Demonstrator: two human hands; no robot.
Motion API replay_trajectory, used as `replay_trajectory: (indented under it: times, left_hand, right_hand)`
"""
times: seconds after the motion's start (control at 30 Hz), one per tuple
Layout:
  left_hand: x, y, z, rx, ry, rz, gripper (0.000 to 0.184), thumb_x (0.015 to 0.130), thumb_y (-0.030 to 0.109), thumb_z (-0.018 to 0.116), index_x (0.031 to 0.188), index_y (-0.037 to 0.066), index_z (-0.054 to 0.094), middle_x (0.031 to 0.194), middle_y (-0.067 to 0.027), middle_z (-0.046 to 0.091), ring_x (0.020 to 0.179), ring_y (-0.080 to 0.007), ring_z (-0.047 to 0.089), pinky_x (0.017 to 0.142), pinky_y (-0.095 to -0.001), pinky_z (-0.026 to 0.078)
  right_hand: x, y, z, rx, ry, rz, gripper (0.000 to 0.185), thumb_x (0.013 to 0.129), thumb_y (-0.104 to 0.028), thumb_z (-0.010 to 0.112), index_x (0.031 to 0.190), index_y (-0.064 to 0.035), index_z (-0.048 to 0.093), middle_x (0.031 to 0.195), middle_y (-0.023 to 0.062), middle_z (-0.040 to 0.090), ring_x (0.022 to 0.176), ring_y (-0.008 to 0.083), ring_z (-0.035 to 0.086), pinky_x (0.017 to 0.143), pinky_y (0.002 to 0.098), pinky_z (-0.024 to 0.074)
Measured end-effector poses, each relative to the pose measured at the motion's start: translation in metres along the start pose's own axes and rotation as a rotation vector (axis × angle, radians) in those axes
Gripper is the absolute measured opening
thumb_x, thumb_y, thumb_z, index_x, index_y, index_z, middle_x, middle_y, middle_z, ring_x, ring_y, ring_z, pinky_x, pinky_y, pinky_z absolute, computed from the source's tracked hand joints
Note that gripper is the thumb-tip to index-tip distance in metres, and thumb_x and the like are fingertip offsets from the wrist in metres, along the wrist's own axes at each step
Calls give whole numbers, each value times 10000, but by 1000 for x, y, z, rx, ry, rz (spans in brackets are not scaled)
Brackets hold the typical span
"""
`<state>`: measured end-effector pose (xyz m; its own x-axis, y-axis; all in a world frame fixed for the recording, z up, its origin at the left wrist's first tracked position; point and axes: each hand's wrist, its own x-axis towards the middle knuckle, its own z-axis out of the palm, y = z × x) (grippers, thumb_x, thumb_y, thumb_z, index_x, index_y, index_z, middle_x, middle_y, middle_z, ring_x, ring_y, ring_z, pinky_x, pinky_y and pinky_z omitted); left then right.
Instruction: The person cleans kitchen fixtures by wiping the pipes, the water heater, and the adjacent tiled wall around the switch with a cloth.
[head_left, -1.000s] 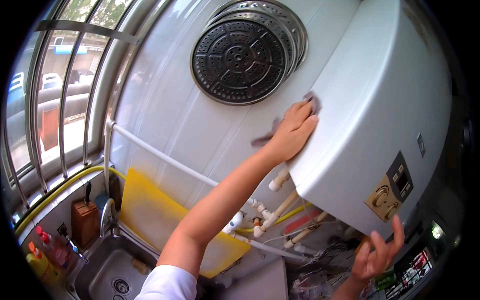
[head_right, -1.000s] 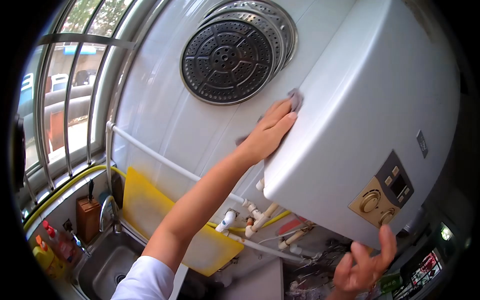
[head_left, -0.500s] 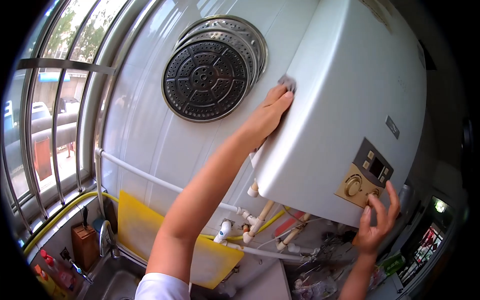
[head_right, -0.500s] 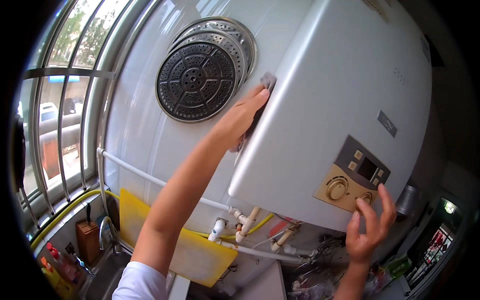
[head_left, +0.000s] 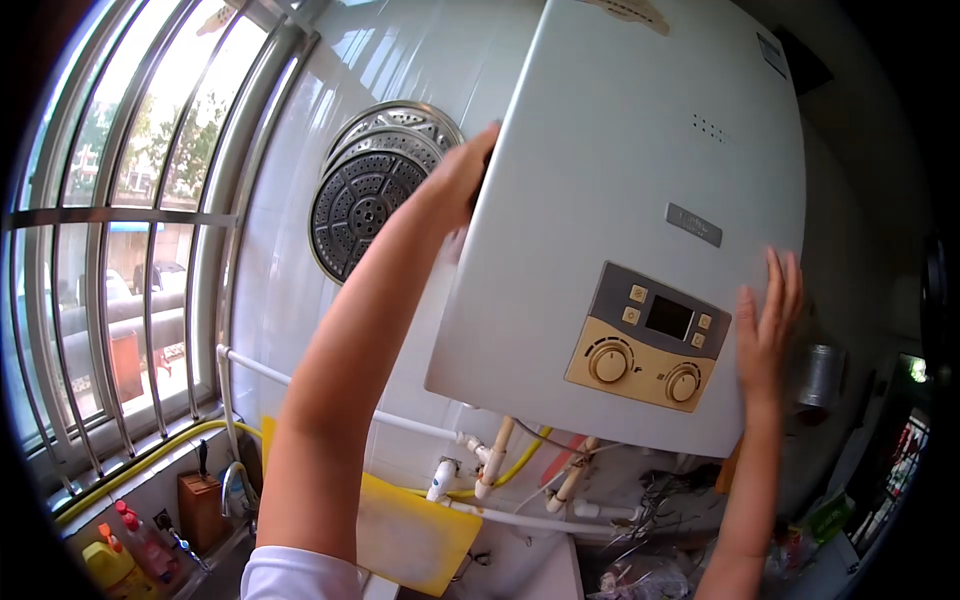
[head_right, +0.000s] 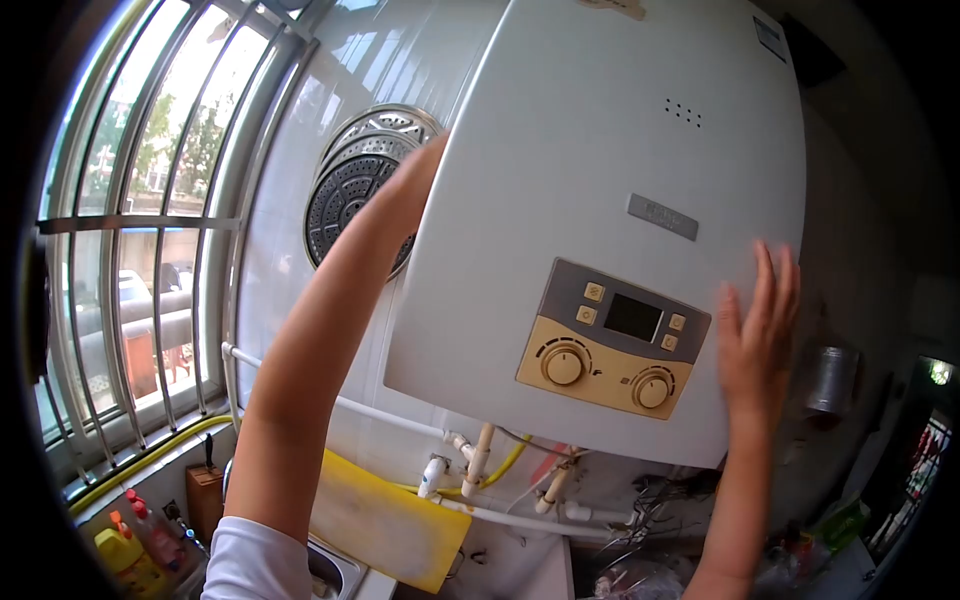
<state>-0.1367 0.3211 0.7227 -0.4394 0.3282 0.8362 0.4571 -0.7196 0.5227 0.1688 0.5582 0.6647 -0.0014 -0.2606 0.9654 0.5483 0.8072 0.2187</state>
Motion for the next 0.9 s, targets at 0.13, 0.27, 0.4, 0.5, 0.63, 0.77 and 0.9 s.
replay_trajectory:
  times: [0.13,0.27,0.4,0.5,0.63,0.77,0.9]
  left_hand:
    - [0,47,9,-229,-24,37,435,997,297,457,1301,-5,531,1192,-168,614,1035,-253,627,905,-370,513]
    - [4,51,34,969,278,744,439,975,275,451,1333,25,495,1324,-202,516,1186,-352,532,999,-430,439]
    - [15,59,45,1332,397,896,469,955,268,461,1381,71,462,1432,-168,425,1288,-402,430,1037,-458,413]
    - [8,60,55,1520,424,960,477,956,292,472,1376,65,470,1454,-126,425,1319,-387,411,1040,-471,420]
    - [-49,34,64,1582,434,923,492,942,300,522,1326,-8,503,1391,-170,490,1305,-411,427,990,-486,452]
    - [-71,21,55,1622,412,908,468,936,268,532,1312,-10,511,1377,-188,490,1288,-410,441,996,-484,448]
    - [-36,45,65,1513,426,786,486,950,300,500,1344,13,485,1415,-174,458,1282,-393,453,1036,-466,417]
  right_hand:
    - [-2,1,5,-14,75,-49,517,969,-325,523,1439,-136,421,1514,172,327,1399,372,298,1131,502,263]
    - [-1,0,2,-34,61,-59,548,950,-358,545,1436,-135,424,1500,173,353,1389,371,309,1121,506,275]
    - [-1,-3,-4,-74,26,-49,563,942,-356,554,1438,-128,417,1499,185,347,1378,402,308,1122,504,277]
    - [-2,1,-3,-49,36,-78,574,937,-353,559,1442,-124,410,1501,194,337,1375,422,298,1125,503,274]
    - [-4,7,-6,13,21,-88,578,924,-345,578,1434,-121,425,1507,197,324,1388,418,276,1133,505,253]
    - [-8,6,-3,62,50,-85,571,916,-332,588,1424,-117,443,1507,192,326,1390,419,272,1131,510,245]
    - [-8,9,0,116,86,-101,564,909,-319,595,1414,-111,454,1502,190,334,1387,428,273,1127,516,248]
